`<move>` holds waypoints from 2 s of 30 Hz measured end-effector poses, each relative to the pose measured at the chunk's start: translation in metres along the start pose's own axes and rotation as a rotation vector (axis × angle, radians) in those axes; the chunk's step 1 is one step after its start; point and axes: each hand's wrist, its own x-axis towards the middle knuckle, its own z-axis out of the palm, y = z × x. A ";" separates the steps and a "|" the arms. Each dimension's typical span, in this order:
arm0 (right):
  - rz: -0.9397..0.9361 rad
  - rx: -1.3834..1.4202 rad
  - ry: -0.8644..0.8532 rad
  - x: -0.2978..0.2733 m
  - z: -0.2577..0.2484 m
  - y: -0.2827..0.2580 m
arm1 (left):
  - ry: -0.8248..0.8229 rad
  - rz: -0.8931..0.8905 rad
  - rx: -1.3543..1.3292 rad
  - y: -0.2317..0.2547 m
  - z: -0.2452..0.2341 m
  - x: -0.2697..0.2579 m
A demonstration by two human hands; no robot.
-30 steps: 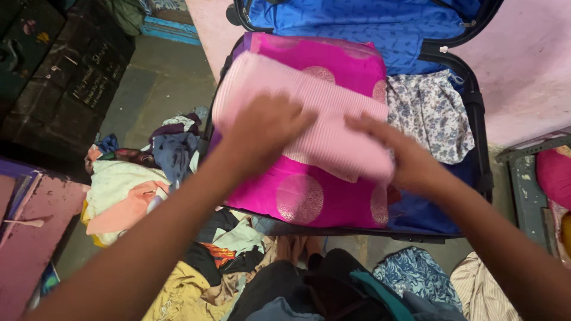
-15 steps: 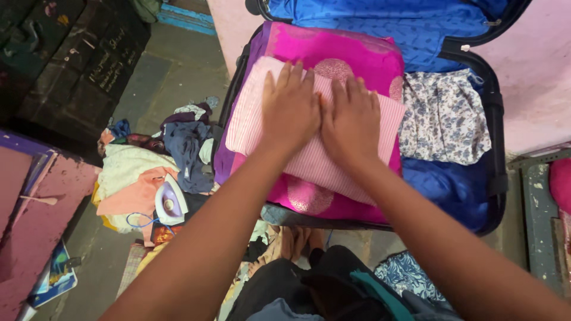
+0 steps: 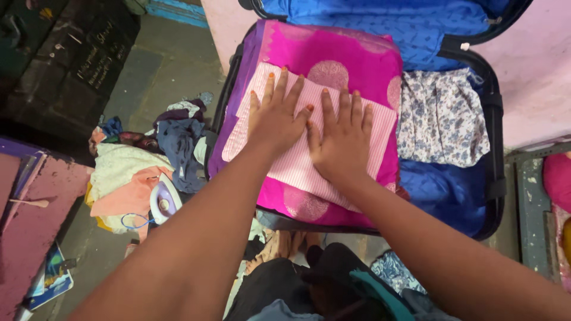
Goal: The person packs a suitcase by folding and placing garments inside, then retrieving a jewelry box and a tube of lotion from the floor to place them in the suitcase as well.
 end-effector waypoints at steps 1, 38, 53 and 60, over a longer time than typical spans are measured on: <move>0.012 0.001 -0.014 0.002 0.000 0.000 | -0.010 0.001 0.002 0.000 -0.001 0.001; 0.018 -0.003 0.022 -0.008 -0.010 0.003 | 0.359 0.028 0.010 0.019 0.018 -0.010; 0.008 0.030 0.053 -0.008 -0.008 0.004 | 0.162 0.020 0.033 -0.035 0.019 0.030; 0.035 0.067 0.083 -0.012 -0.007 0.004 | 0.369 0.055 0.266 -0.109 -0.058 0.039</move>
